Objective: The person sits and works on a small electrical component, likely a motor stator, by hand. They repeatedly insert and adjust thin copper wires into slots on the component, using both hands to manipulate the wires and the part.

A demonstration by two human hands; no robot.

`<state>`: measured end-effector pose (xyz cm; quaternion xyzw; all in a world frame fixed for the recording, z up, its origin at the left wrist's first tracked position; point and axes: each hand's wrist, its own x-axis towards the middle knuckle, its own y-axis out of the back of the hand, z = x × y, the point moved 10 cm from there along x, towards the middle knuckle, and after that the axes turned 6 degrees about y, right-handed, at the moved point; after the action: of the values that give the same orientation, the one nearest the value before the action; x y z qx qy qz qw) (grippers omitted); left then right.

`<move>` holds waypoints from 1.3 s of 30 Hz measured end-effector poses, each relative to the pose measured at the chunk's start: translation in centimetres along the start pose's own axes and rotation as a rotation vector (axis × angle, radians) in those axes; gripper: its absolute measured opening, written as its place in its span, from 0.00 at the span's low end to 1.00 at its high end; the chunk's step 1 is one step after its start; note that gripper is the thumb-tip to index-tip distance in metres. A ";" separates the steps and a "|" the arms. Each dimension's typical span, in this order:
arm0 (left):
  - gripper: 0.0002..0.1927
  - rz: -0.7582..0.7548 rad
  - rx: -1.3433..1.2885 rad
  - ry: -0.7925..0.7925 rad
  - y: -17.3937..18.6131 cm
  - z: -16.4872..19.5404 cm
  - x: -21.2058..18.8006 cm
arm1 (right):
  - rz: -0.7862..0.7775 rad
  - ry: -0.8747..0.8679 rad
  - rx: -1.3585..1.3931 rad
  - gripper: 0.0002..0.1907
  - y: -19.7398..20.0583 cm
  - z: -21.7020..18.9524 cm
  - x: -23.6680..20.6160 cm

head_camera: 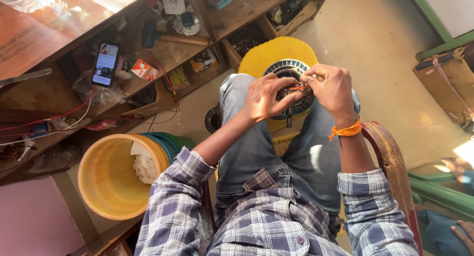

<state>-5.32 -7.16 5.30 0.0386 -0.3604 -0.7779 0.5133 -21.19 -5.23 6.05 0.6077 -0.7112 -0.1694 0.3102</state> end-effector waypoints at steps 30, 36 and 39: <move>0.06 -0.447 -0.464 -0.167 -1.1 -3.3 2.8 | 0.181 -0.016 0.124 0.02 -4.0 -2.9 -8.6; 0.22 -0.241 -0.243 -0.215 0.6 -0.3 0.7 | 0.191 0.021 0.105 0.03 -4.0 -0.2 -11.2; 0.26 -0.006 -0.010 -0.260 0.4 1.7 -1.5 | 0.199 -0.182 0.037 0.03 -2.4 3.3 -12.1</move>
<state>-5.04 -5.14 6.40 -0.0639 -0.4200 -0.7795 0.4603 -20.64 5.55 -0.79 0.5218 -0.7962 -0.1791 0.2483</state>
